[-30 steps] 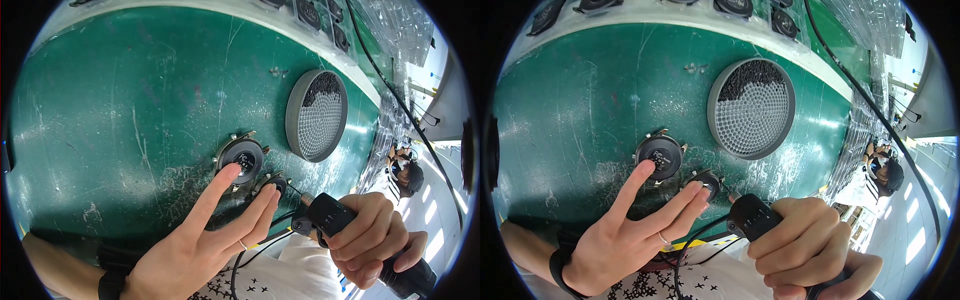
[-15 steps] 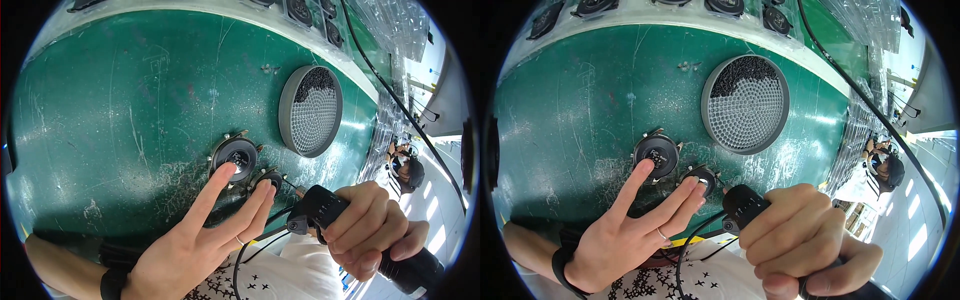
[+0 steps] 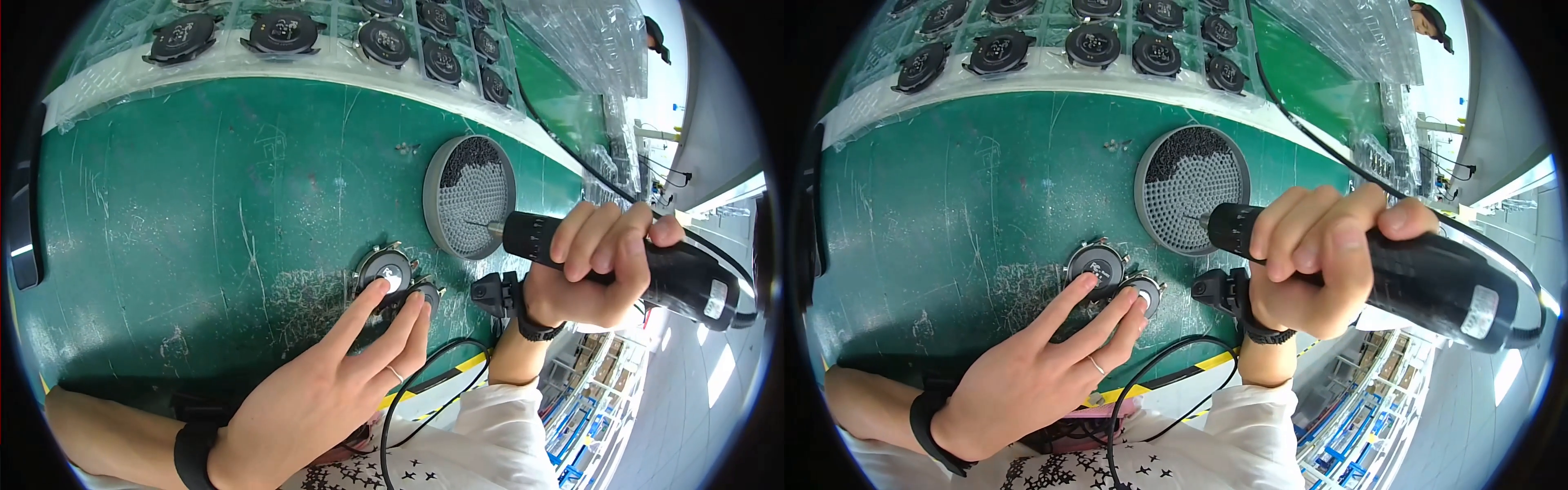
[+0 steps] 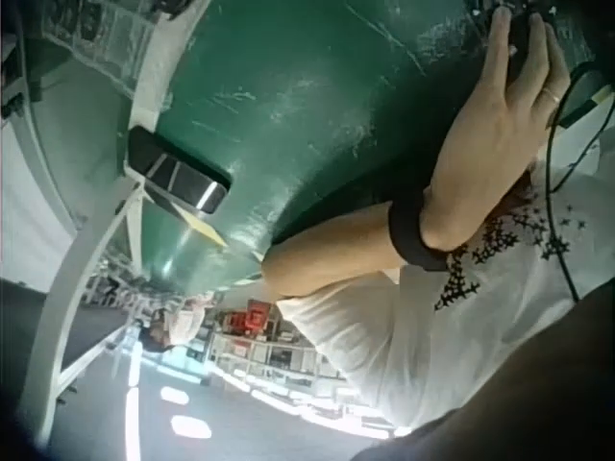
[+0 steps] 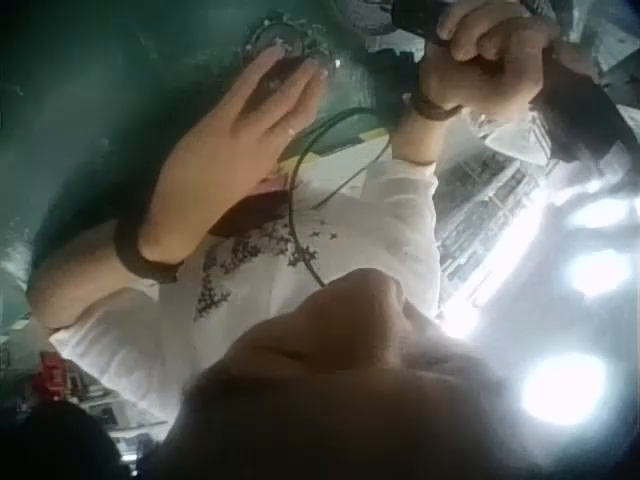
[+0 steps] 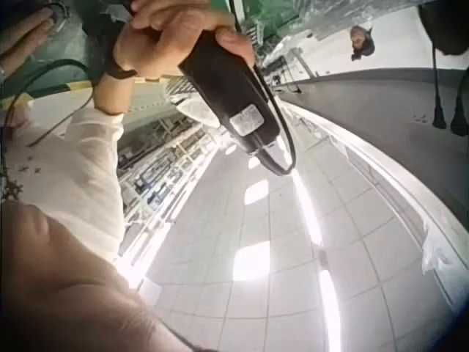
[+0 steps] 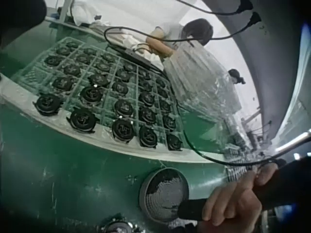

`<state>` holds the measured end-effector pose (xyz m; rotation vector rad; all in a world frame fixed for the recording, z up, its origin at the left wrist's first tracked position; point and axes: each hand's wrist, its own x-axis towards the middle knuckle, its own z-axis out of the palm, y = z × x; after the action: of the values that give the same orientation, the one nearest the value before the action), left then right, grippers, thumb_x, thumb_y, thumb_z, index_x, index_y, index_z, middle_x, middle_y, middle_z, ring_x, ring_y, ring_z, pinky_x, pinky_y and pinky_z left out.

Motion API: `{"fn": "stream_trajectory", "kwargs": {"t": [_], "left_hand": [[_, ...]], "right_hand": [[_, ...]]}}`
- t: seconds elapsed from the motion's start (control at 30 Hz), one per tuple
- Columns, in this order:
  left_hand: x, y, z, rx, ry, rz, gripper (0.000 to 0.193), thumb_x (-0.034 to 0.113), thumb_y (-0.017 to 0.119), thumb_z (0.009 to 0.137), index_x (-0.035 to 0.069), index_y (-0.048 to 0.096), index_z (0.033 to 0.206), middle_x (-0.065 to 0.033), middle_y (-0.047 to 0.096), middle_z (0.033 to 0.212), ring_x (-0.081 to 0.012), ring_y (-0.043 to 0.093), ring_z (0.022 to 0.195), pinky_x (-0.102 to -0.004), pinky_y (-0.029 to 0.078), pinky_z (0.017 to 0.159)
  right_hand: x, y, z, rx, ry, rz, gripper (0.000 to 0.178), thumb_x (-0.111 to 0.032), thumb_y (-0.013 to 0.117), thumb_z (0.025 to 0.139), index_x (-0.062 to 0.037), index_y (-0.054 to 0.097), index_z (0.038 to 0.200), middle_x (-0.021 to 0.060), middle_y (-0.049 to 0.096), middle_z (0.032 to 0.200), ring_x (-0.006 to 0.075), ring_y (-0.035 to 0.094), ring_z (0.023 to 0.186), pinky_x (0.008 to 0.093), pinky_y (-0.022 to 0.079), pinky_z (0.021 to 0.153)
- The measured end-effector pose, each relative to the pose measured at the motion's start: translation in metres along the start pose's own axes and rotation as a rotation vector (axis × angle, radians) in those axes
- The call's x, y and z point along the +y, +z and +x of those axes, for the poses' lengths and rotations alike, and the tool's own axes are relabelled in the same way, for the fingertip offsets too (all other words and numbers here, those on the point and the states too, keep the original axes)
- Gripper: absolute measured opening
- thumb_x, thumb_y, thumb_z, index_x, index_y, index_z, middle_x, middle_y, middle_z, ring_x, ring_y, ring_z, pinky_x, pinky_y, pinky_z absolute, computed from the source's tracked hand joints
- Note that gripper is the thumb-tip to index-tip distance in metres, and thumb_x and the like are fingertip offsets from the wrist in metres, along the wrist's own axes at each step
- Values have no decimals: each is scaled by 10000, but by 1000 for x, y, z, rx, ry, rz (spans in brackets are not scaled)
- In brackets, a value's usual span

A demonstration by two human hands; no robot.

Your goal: The person picks up a smartwatch from the table, holds it, and uses an electric screwdriver to drive screws into the back. They then place the watch into a plastic tray and repeat the process with another smartwatch.

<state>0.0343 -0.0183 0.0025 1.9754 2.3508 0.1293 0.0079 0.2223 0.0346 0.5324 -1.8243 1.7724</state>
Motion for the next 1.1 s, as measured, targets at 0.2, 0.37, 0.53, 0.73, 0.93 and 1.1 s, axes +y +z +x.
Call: {"fn": "stream_trajectory", "kwargs": {"t": [0.2, 0.37, 0.53, 0.73, 0.93, 1.1], "left_hand": [[0, -4, -3, 4, 17, 74, 546, 243, 504, 871, 29, 548, 1371, -67, 459, 1420, -220, 387, 1389, -465, 328, 1191], [0, -2, -1, 17, 5, 40, 539, 239, 505, 874, 29, 551, 1368, -68, 459, 1422, -220, 387, 1389, -462, 326, 1193], [-1, -1, 1, 32, -11, 1, 536, 244, 507, 875, 32, 556, 1365, -67, 468, 1416, -219, 381, 1393, -465, 326, 1193], [-8, -18, 4, -3, 25, 15, 505, 262, 510, 884, 38, 583, 1330, -57, 483, 1399, -210, 378, 1393, -475, 320, 1195], [-5, -2, -1, -11, 87, -56, 467, 282, 499, 913, 63, 578, 1318, -28, 489, 1386, -190, 381, 1387, -478, 295, 1209], [-9, -8, 2, -5, 61, 12, 480, 288, 490, 920, 79, 549, 1348, -12, 488, 1386, -175, 372, 1392, -464, 283, 1217]], "right_hand": [[2, 3, 2, 14, -12, 21, 268, -1, 432, 903, -49, 496, 1159, 11, 408, 646, 103, 354, 414, 281, 362, 401], [3, 2, 3, 5, 10, 22, 254, -10, 444, 902, -53, 498, 1146, 13, 410, 644, 102, 360, 417, 281, 361, 405], [5, 1, 4, 18, 27, 41, 247, 4, 440, 895, -57, 501, 1127, 7, 407, 641, 95, 357, 416, 267, 360, 405], [-30, 10, 2, 105, -133, 65, 209, 16, 496, 868, -10, 482, 1075, 4, 442, 615, 84, 431, 412, 236, 398, 383], [-25, 38, -22, 16, -130, 122, 231, -7, 566, 839, -2, 458, 1044, 10, 480, 580, 88, 493, 390, 210, 464, 368], [-22, 41, -25, 17, -144, 92, 263, -3, 594, 813, -12, 443, 1028, 10, 496, 570, 91, 506, 371, 198, 489, 356]]}}
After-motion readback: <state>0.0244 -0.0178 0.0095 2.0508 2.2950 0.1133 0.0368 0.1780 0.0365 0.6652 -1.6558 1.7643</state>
